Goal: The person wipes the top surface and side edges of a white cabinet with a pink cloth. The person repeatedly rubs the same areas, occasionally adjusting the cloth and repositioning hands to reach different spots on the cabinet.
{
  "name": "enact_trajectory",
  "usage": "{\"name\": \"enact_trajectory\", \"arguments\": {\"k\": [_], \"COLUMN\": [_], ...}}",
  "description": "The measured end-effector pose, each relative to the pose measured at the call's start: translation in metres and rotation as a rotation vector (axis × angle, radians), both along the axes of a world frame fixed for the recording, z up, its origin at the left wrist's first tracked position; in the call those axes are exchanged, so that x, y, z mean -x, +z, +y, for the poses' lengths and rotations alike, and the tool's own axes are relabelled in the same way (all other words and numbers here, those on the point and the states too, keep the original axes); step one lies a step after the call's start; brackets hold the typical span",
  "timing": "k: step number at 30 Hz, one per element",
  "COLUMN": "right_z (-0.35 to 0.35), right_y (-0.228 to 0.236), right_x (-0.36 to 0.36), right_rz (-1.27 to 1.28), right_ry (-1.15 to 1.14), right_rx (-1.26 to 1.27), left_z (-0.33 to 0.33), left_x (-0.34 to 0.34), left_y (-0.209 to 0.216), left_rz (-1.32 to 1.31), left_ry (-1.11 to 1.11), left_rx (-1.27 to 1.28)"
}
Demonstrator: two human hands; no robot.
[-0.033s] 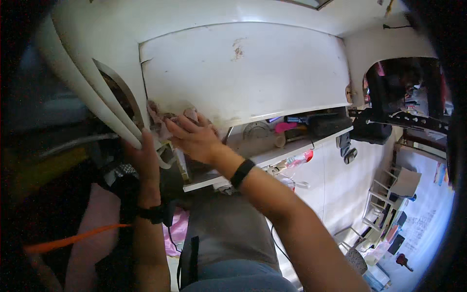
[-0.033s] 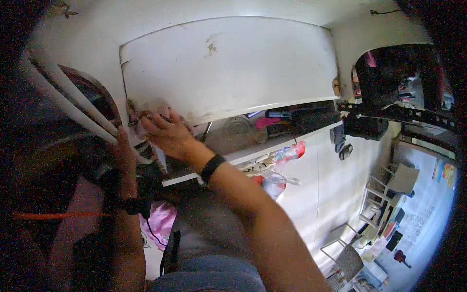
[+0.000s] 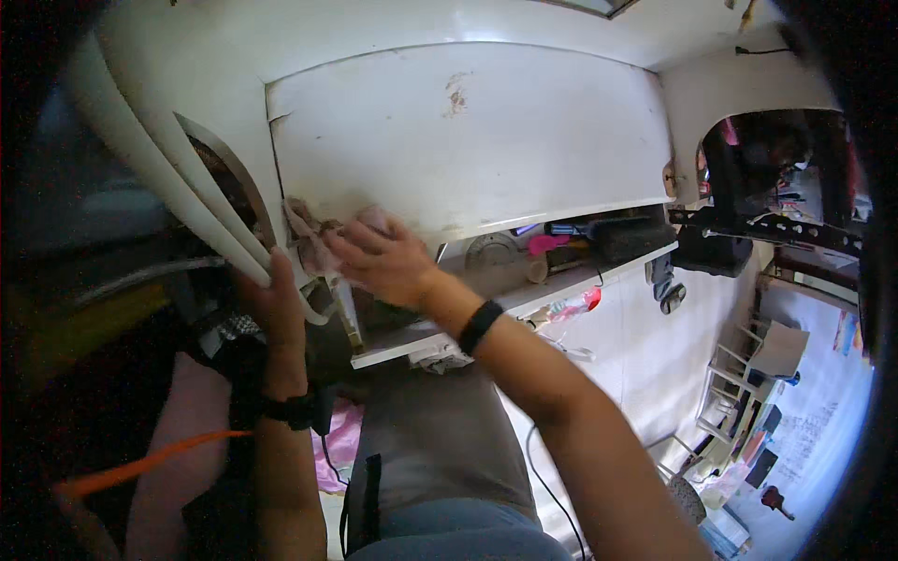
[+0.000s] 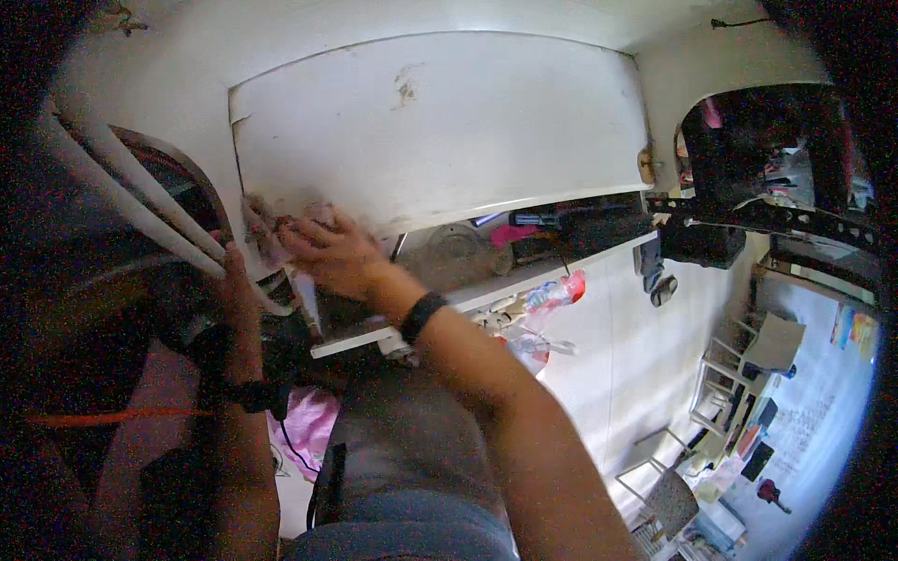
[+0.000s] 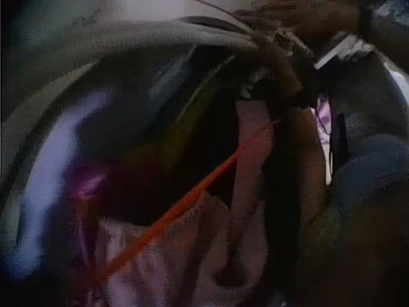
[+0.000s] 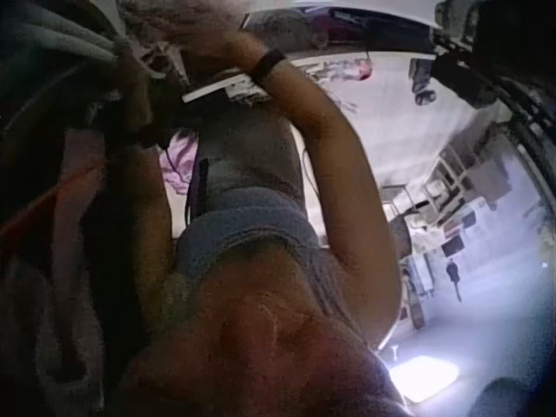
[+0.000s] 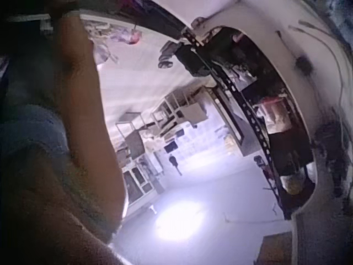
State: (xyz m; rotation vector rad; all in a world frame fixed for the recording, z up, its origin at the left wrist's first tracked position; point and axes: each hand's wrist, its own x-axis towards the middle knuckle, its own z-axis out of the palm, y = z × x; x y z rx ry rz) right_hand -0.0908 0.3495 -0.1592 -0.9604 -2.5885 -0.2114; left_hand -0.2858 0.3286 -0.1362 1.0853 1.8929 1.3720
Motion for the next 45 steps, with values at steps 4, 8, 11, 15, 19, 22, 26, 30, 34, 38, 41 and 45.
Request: {"name": "enact_trajectory", "arguments": {"k": [4,8,11,15,19,22,26,30,34,38,41,45], "right_z": [0.018,0.016,0.019,0.029,0.028,0.03,0.041,0.05,0.05,0.047,0.048,0.055], "right_y": [0.003,0.033,0.051,0.052,0.048,0.058,0.064,0.052,0.049,0.058,0.061,0.06], "right_x": [-0.114,-0.21,-0.231,-0.169,-0.081,-0.077,-0.109,-0.109,-0.091,-0.087,-0.104,-0.135], "right_rz": [-0.144,-0.229,-0.514,-0.471,-0.095,-0.011,-0.165,0.012,0.063,0.097,0.091,-0.036], "right_ry": [-0.018,-0.285,-0.282,-0.041,0.192,0.096,-0.178,-0.063,-0.094,-0.126,-0.005,0.074], "right_rx": [0.231,0.17,0.11,0.35,0.342,0.436,0.575,0.44,0.436,0.401,0.425,0.373], "left_z": [0.004,0.004,0.004,0.004,0.011,0.019,0.03,0.036,0.037,0.04,0.038,0.04], "left_x": [0.007,0.013,0.008,0.001,-0.004,-0.005,-0.006,-0.009,-0.013,-0.022,-0.022,-0.017], "left_y": [0.0,-0.002,-0.007,-0.013,-0.004,0.009,0.014,0.005,0.009,0.025,0.031,0.02], "left_rz": [-0.014,0.243,0.136,0.248,0.264,0.212,0.1,0.23,0.363,0.517,0.635,0.512], "left_ry": [-0.051,-0.117,-0.081,-0.027,-0.024,-0.045,0.052,0.094,0.143,0.165,0.123,0.144], "left_rx": [-0.028,-0.024,-0.059,0.016,-0.098,-0.08,0.008,-0.059,-0.003,0.017,0.228,0.141]}}
